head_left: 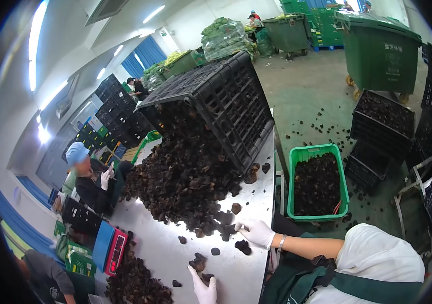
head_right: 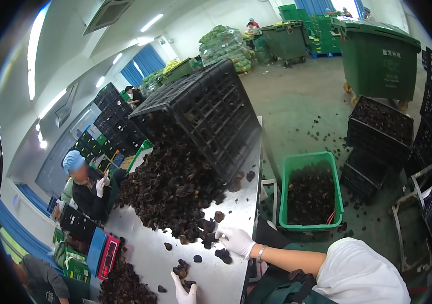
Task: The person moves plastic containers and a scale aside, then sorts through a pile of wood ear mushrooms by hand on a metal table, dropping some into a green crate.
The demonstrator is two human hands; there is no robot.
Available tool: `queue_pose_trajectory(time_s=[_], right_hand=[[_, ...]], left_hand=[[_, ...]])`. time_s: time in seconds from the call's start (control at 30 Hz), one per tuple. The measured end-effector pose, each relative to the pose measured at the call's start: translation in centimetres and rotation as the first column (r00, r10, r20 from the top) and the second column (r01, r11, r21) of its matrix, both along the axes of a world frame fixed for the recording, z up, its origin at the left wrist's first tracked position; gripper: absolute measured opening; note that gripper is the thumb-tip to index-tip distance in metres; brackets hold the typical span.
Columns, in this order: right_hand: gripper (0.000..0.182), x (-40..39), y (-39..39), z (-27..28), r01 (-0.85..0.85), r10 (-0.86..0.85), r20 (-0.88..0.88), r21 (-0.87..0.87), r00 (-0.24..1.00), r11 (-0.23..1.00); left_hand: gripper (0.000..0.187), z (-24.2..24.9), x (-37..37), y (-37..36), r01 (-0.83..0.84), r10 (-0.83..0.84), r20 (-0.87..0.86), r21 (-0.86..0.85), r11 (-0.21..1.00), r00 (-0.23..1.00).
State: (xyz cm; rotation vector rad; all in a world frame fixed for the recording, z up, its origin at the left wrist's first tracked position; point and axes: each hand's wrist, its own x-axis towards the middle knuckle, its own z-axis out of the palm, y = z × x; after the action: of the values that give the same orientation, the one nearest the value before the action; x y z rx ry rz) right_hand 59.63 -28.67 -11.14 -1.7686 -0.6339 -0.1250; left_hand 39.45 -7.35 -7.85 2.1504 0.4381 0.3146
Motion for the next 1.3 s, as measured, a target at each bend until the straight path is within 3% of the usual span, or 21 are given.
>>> queue_pose_trajectory(time_s=[0.07, 0.17, 0.27, 0.6, 0.7, 0.8, 0.87, 0.9, 0.93, 0.97, 1.0, 1.03, 1.07, 1.13, 1.2, 1.23, 1.3], right_hand=[[0.013, -0.1, 0.1, 0.1, -0.008, 0.007, -0.035, -0.013, 0.999, 1.0], [0.011, 0.0, 0.0, 0.2, -0.002, 0.001, -0.015, -0.065, 1.0, 0.998], [0.008, 0.2, 0.2, -0.5, 0.029, -0.027, 0.033, -0.058, 0.999, 0.998], [0.008, 0.0, -0.1, 0.7, 0.009, -0.01, -0.015, -0.059, 1.0, 0.998], [0.008, -0.4, -0.3, 1.4, -0.02, 0.015, -0.071, -0.078, 0.997, 0.997], [0.01, -0.1, -0.4, 1.0, -0.018, 0.009, -0.095, -0.097, 0.995, 0.995], [0.014, -0.4, -0.2, 0.0, -0.076, 0.057, -0.173, -0.107, 0.983, 0.991], [0.015, -0.6, -0.5, 0.6, -0.113, 0.09, -0.234, -0.086, 0.968, 0.99], [0.014, -0.8, -0.7, 0.7, -0.094, 0.08, -0.137, -0.096, 0.987, 0.991], [0.015, -0.9, -0.3, -1.1, -0.123, 0.121, -0.272, 0.01, 0.955, 0.992], [0.016, -1.1, -0.9, 1.4, -0.193, 0.144, -0.465, -0.06, 0.874, 0.979], [0.01, -0.9, -0.9, 0.9, -0.16, 0.141, -0.365, -0.022, 0.92, 0.987], [0.005, -0.6, -0.9, 0.4, -0.13, 0.129, -0.259, 0.014, 0.957, 0.991], [0.006, -0.2, -0.4, 0.5, -0.12, 0.149, -0.216, 0.143, 0.965, 0.982], [0.009, 0.2, -0.7, 0.0, -0.099, 0.16, -0.31, 0.204, 0.937, 0.974], [0.009, -0.1, -0.6, 0.8, -0.074, 0.152, -0.384, 0.209, 0.911, 0.975], [0.009, 0.0, -0.9, 1.2, -0.122, 0.177, -0.339, 0.176, 0.924, 0.977]], left_hand=[[0.089, 0.8, 0.0, -0.4, 0.001, -0.003, -0.029, -0.05, 0.999, 1.0], [0.093, 2.8, 0.2, -0.8, -0.027, 0.031, -0.23, 0.021, 0.999, 0.973], [0.095, 1.0, 0.0, 0.1, 0.029, -0.001, -0.123, 0.222, 0.975, 0.992], [0.091, 2.7, 0.0, -0.2, 0.029, -0.014, -0.17, 0.088, 0.996, 0.985], [0.09, 2.9, 0.0, -0.3, 0.037, -0.015, -0.165, 0.128, 0.991, 0.986], [0.083, 2.7, 0.1, 0.1, 0.009, 0.0, -0.214, 0.042, 0.999, 0.977], [0.082, 2.4, 0.4, 1.1, 0.017, -0.049, -0.134, -0.234, 0.972, 0.99], [0.078, 2.0, 0.3, 1.8, 0.091, -0.091, 0.021, -0.421, 0.903, 0.996], [0.082, 2.9, 0.2, 2.0, 0.075, -0.078, 0.01, -0.426, 0.901, 0.997], [0.077, 2.2, -0.5, 3.5, 0.05, -0.059, -0.02, -0.313, 0.949, 0.998], [0.07, 3.7, -0.7, 3.3, 0.013, -0.027, -0.037, -0.346, 0.938, 0.999], [0.064, 4.6, -0.9, 3.1, -0.069, 0.052, -0.055, -0.395, 0.916, 0.997], [0.061, 4.1, -1.5, 3.5, -0.133, 0.118, -0.064, -0.362, 0.923, 0.991], [0.059, 2.0, -2.9, 4.6, -0.134, 0.131, -0.054, -0.042, 0.99, 0.99], [0.06, 2.8, -3.0, 2.9, -0.062, 0.119, -0.159, 0.32, 0.945, 0.98], [0.061, 2.2, -3.1, 2.2, -0.007, 0.072, -0.156, 0.381, 0.925, 0.985], [0.062, 1.7, -2.7, 0.3, 0.085, 0.052, -0.261, 0.488, 0.869, 0.964]])
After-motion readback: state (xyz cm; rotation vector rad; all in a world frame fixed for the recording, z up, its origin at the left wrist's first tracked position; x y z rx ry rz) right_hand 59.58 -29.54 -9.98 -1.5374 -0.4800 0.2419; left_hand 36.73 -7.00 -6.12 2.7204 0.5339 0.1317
